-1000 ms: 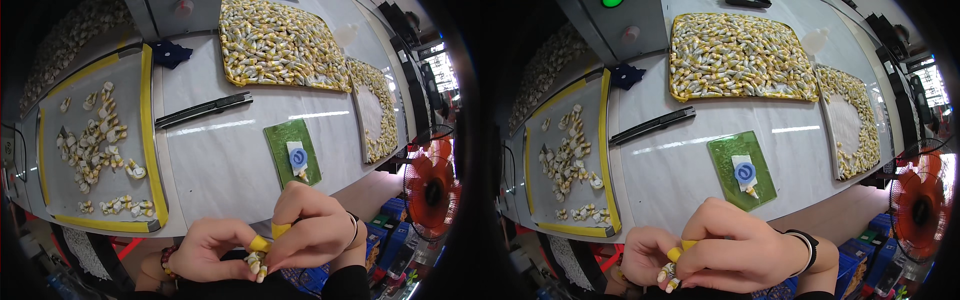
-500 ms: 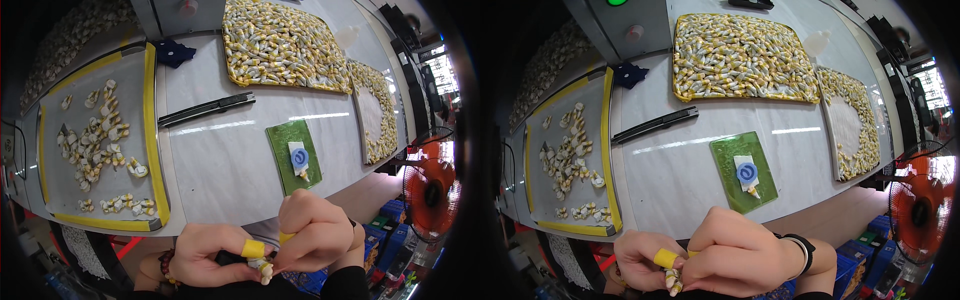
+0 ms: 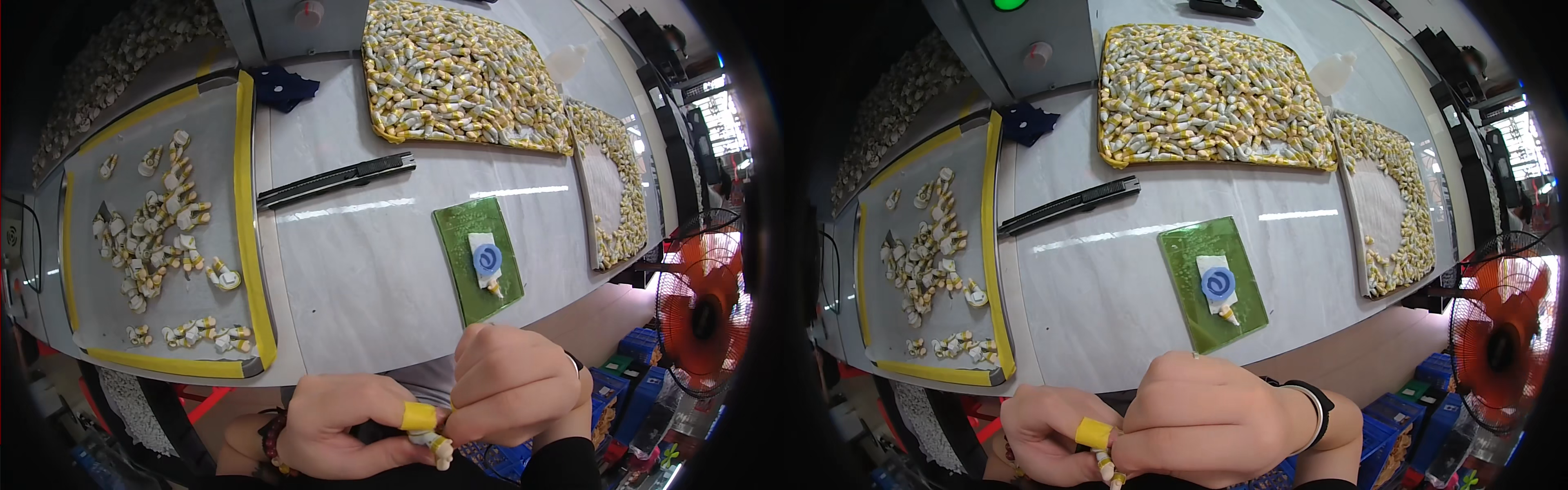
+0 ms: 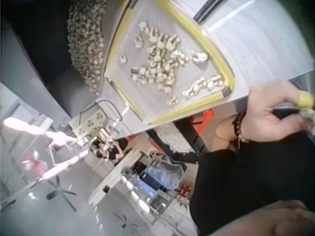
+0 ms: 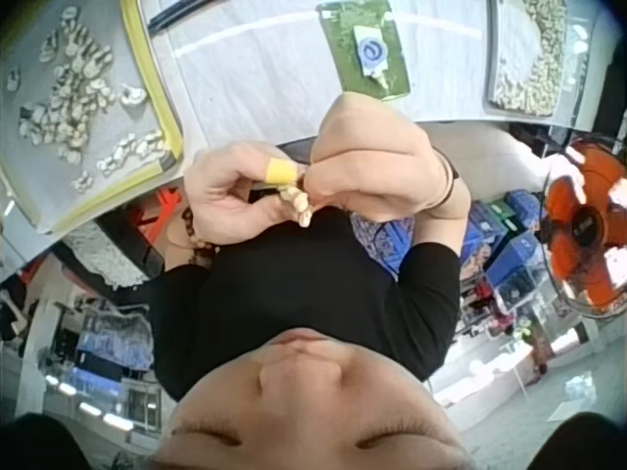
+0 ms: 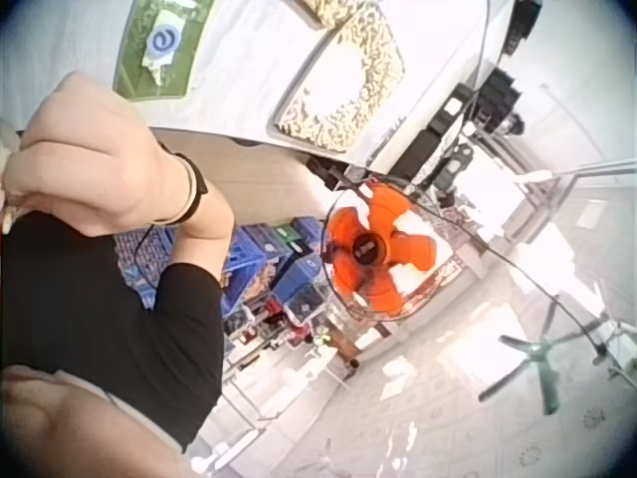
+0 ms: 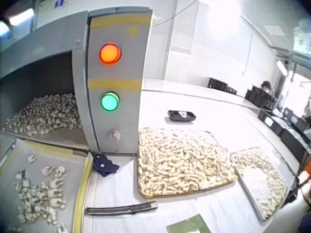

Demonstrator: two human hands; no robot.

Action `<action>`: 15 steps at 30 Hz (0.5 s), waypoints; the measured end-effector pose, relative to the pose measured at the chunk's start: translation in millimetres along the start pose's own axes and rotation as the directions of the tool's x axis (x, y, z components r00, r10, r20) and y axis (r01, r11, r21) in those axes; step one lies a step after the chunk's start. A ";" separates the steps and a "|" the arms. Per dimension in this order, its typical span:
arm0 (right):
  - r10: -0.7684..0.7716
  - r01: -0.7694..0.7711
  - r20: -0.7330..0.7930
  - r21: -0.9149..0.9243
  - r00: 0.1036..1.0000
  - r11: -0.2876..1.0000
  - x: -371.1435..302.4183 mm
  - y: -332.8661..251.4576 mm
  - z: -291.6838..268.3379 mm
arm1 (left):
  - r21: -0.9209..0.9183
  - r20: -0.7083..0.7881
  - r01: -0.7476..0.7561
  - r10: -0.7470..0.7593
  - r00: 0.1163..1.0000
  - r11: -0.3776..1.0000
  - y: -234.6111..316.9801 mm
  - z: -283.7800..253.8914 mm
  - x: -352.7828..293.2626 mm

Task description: The person repeatedly picks up small white and yellow components from a tray, applies a small amount of adhesive from a tube, and joins the pieces together by hand. The assembled items are placed into a yellow-bordered tray on the left side of the workbench. The process is repetitive and performed one item at a time.

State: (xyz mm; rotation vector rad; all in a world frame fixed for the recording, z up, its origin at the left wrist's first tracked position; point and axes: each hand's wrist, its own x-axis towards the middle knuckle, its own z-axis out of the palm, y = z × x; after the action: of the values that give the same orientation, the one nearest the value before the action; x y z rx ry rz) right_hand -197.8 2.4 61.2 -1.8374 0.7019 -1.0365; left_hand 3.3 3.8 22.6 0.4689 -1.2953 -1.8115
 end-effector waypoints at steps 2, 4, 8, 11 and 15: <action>-0.003 0.004 0.021 -0.045 1.000 0.999 0.0 -1.4 -2.6 | 0.019 0.023 0.017 -0.017 1.000 1.000 2.3 0.7 2.1; -0.009 0.012 0.032 -0.073 0.999 0.997 -0.3 -1.7 -4.0 | 0.015 0.032 0.045 -0.046 0.998 0.999 0.6 2.4 1.9; 0.031 -0.036 -0.067 -0.073 0.997 0.997 -2.3 -0.6 6.8 | 0.104 -0.022 0.095 -0.093 0.995 0.990 6.6 2.5 0.9; 0.044 -0.051 -0.064 -0.113 0.997 0.992 -1.6 -5.0 9.7 | 0.502 0.116 -0.017 -0.047 0.992 0.865 40.6 -16.8 2.4; 0.116 -0.191 -0.262 -0.281 0.958 0.941 -17.7 -9.9 5.7 | 0.970 0.084 -0.061 -0.089 0.992 0.236 95.2 -59.0 0.5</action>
State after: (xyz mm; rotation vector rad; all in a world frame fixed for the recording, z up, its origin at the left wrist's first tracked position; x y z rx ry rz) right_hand -201.0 23.2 62.0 -1.8916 1.1921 -1.1064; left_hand 83.8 -42.3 85.3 1.0388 -2.4798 -0.7428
